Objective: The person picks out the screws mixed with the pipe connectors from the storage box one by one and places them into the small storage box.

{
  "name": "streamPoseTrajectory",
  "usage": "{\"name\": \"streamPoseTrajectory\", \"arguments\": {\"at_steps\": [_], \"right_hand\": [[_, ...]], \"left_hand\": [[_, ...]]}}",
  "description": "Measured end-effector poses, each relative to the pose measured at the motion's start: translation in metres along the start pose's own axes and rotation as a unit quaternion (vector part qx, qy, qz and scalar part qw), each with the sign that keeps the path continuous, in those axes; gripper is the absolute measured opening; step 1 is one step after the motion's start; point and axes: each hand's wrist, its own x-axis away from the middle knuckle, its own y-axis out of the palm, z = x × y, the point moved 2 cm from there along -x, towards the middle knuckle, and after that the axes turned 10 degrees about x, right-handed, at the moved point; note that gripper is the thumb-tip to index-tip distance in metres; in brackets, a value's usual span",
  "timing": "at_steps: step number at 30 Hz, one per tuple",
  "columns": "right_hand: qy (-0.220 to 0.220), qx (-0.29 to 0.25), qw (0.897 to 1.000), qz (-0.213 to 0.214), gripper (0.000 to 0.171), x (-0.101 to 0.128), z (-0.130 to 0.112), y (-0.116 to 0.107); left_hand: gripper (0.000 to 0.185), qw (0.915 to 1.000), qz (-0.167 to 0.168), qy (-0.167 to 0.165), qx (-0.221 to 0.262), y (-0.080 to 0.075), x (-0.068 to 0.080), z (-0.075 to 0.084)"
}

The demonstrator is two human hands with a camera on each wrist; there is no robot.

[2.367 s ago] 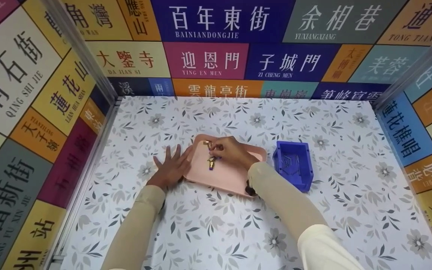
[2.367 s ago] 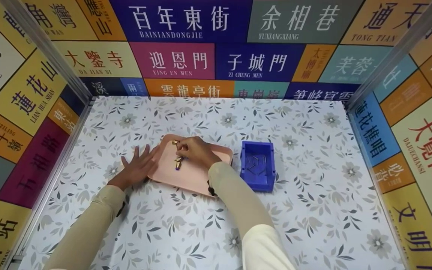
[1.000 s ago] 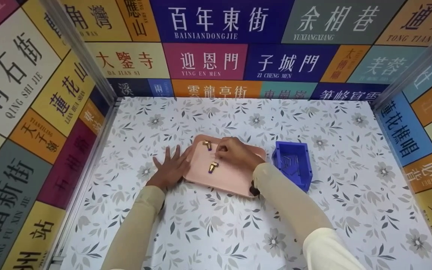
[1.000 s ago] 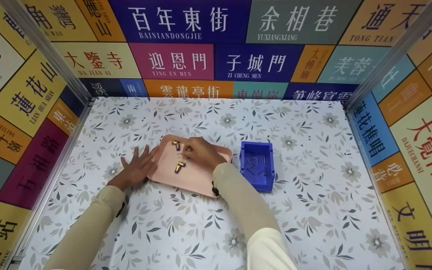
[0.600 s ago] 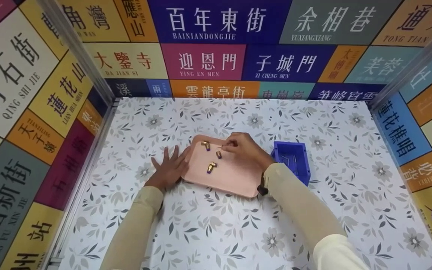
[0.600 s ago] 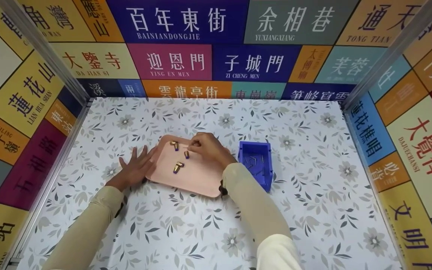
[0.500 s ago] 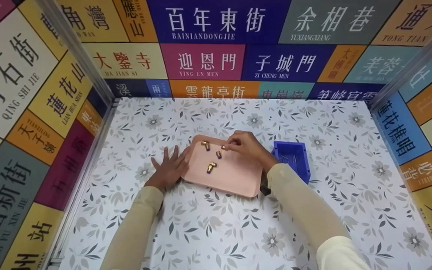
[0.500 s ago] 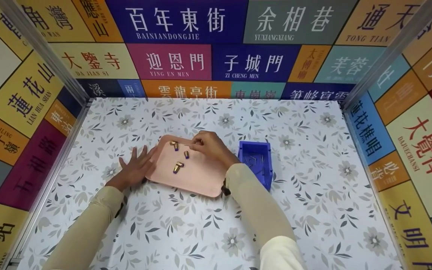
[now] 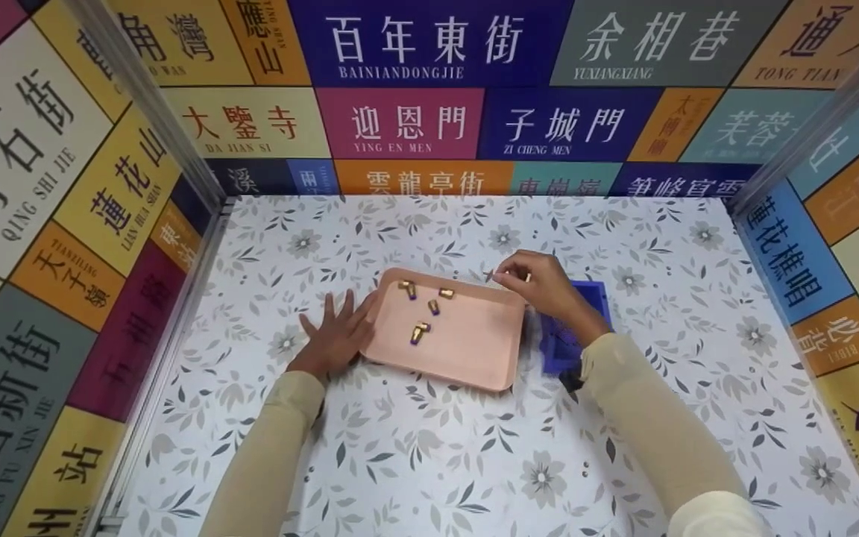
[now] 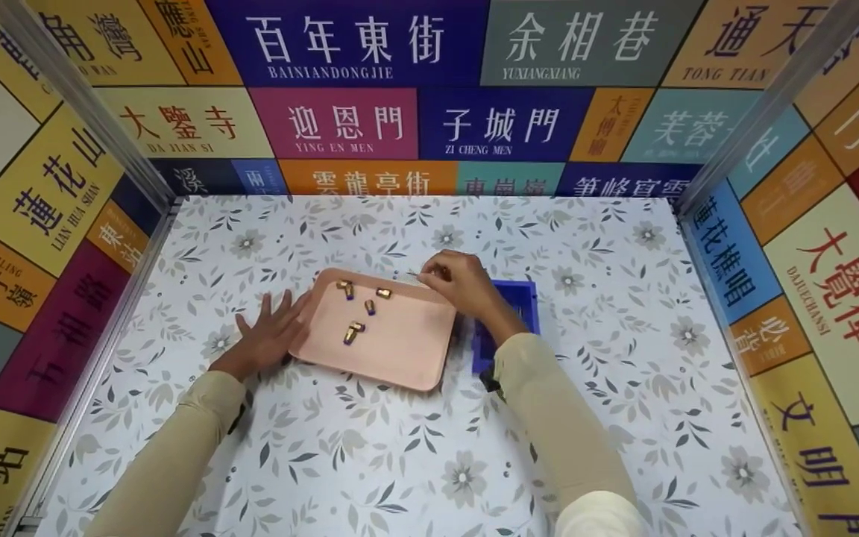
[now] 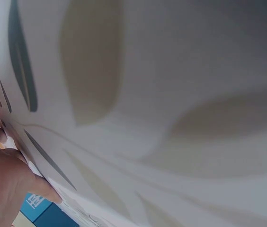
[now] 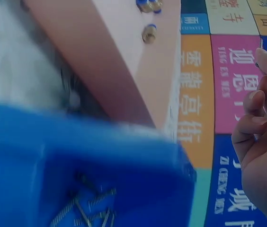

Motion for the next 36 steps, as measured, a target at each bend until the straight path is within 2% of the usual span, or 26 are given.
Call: {"name": "streamPoseTrajectory", "arguments": {"at_steps": [8,19,26,36], "right_hand": [[0.007,0.027,0.999,0.042,0.01,0.023,0.019,-0.031],[0.063,0.06,0.993,0.077,0.009,0.057,0.04,-0.059],[0.092,0.075,0.989,0.087,0.01,0.078,0.057,-0.068],[0.11,0.075,0.986,0.098,0.009,0.098,0.072,-0.066]], "left_hand": [[0.056,0.9999,-0.004,0.004,-0.009,-0.002,0.001,0.001],[0.058,0.9999,-0.004,0.008,0.007,-0.003,0.0,0.0],[0.058,0.9999,-0.007,0.0,0.013,-0.003,0.0,0.0],[0.058,0.9999,-0.01,0.0,0.002,-0.002,0.0,0.0]]}}
